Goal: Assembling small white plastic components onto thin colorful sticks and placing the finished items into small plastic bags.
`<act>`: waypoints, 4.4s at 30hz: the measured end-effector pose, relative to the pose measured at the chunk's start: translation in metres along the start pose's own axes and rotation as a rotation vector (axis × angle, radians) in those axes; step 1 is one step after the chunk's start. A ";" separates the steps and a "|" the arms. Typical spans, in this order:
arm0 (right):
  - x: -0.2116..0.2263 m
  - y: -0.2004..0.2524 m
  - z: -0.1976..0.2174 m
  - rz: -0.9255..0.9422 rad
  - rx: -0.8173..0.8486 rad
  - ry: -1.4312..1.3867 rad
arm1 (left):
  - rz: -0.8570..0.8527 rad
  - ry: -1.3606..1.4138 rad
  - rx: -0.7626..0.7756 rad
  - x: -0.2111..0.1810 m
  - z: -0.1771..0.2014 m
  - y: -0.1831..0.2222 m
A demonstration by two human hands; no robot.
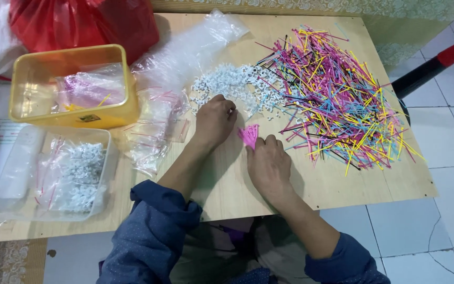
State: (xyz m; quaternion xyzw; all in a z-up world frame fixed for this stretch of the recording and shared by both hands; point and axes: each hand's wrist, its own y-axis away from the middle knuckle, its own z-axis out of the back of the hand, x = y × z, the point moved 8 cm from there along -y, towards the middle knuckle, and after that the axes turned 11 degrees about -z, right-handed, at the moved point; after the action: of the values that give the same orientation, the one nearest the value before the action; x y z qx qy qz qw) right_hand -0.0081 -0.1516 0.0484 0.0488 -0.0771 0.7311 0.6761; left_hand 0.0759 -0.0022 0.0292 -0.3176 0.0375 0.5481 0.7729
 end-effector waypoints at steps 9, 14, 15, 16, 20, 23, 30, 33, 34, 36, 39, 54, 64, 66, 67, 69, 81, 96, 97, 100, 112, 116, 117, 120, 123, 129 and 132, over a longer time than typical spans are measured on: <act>-0.004 0.001 -0.010 0.012 -0.026 0.053 | 0.020 0.016 0.059 0.001 0.001 0.000; -0.011 0.001 0.003 0.011 -0.006 -0.102 | 0.028 0.048 0.096 -0.006 0.003 0.000; -0.011 0.000 0.007 -0.012 0.028 -0.191 | 0.035 0.052 0.111 -0.008 0.005 0.000; -0.016 -0.004 0.007 -0.008 0.027 -0.189 | 0.038 0.051 0.108 -0.006 0.005 -0.001; -0.025 -0.011 0.016 -0.010 0.026 -0.421 | 0.037 0.082 0.087 0.003 -0.004 -0.001; -0.027 -0.022 0.016 0.015 0.016 -0.479 | 0.046 0.105 0.081 0.006 -0.005 0.000; -0.020 -0.048 0.001 0.029 0.067 -0.419 | 0.044 0.141 0.118 -0.005 0.016 -0.001; -0.018 -0.052 -0.005 0.009 0.088 -0.378 | 0.051 0.152 0.129 -0.010 0.021 0.000; -0.016 -0.054 -0.006 0.009 0.090 -0.378 | 0.053 0.152 0.130 -0.011 0.022 0.000; -0.013 -0.057 -0.006 0.025 0.084 -0.332 | 0.016 0.124 0.126 -0.016 0.025 -0.001; -0.002 -0.055 0.007 -0.031 0.146 -0.294 | -0.068 0.056 0.081 -0.020 0.022 -0.002; -0.050 -0.115 -0.056 -0.182 0.315 -0.482 | -0.234 0.013 -0.055 -0.042 0.036 -0.005; -0.046 -0.111 -0.041 -0.231 0.334 -0.543 | -0.227 0.171 -0.052 -0.039 0.036 -0.004; -0.025 -0.090 0.000 -0.240 0.256 -0.494 | -0.223 0.207 -0.055 -0.039 0.039 -0.003; -0.026 -0.086 -0.005 -0.239 0.256 -0.495 | -0.222 0.206 -0.055 -0.038 0.038 -0.004; -0.029 -0.079 -0.011 -0.241 0.175 -0.490 | -0.221 0.213 -0.043 -0.036 0.035 -0.004; 0.010 -0.059 0.022 0.063 0.030 -0.486 | -0.222 0.237 -0.035 -0.035 0.027 -0.002; -0.012 0.020 0.025 -0.029 0.068 -0.175 | -0.206 0.234 -0.065 -0.030 0.028 -0.003; -0.016 0.019 0.019 -0.033 0.067 -0.177 | -0.210 0.234 -0.062 -0.033 0.030 -0.002; -0.018 0.012 0.010 0.029 0.015 -0.218 | -0.200 0.222 -0.045 -0.034 0.034 -0.005; -0.016 -0.002 0.008 0.041 -0.027 -0.134 | -0.185 0.222 -0.020 -0.027 0.026 -0.005; -0.035 -0.011 0.023 -0.014 -0.039 -0.279 | -0.152 0.233 -0.013 -0.025 0.028 -0.006; -0.041 -0.012 0.028 -0.029 -0.064 -0.262 | -0.163 0.228 -0.024 -0.027 0.030 -0.006; -0.041 -0.025 0.035 -0.093 -0.026 -0.242 | -0.162 0.225 -0.026 -0.031 0.033 -0.004; -0.030 -0.038 0.028 -0.036 -0.036 -0.213 | -0.159 0.230 -0.042 -0.033 0.033 -0.003; -0.017 -0.081 -0.005 0.034 -0.078 -0.093 | -0.206 0.184 -0.027 -0.043 0.030 -0.003; -0.007 -0.090 -0.007 0.162 -0.114 -0.115 | -0.161 0.179 -0.039 -0.036 0.029 -0.004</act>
State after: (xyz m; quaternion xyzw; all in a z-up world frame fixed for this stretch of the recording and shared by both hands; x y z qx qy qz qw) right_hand 0.0825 -0.1506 0.0445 0.0460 -0.1610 0.7737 0.6110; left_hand 0.0570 -0.0172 0.0690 -0.3821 0.0700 0.4543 0.8017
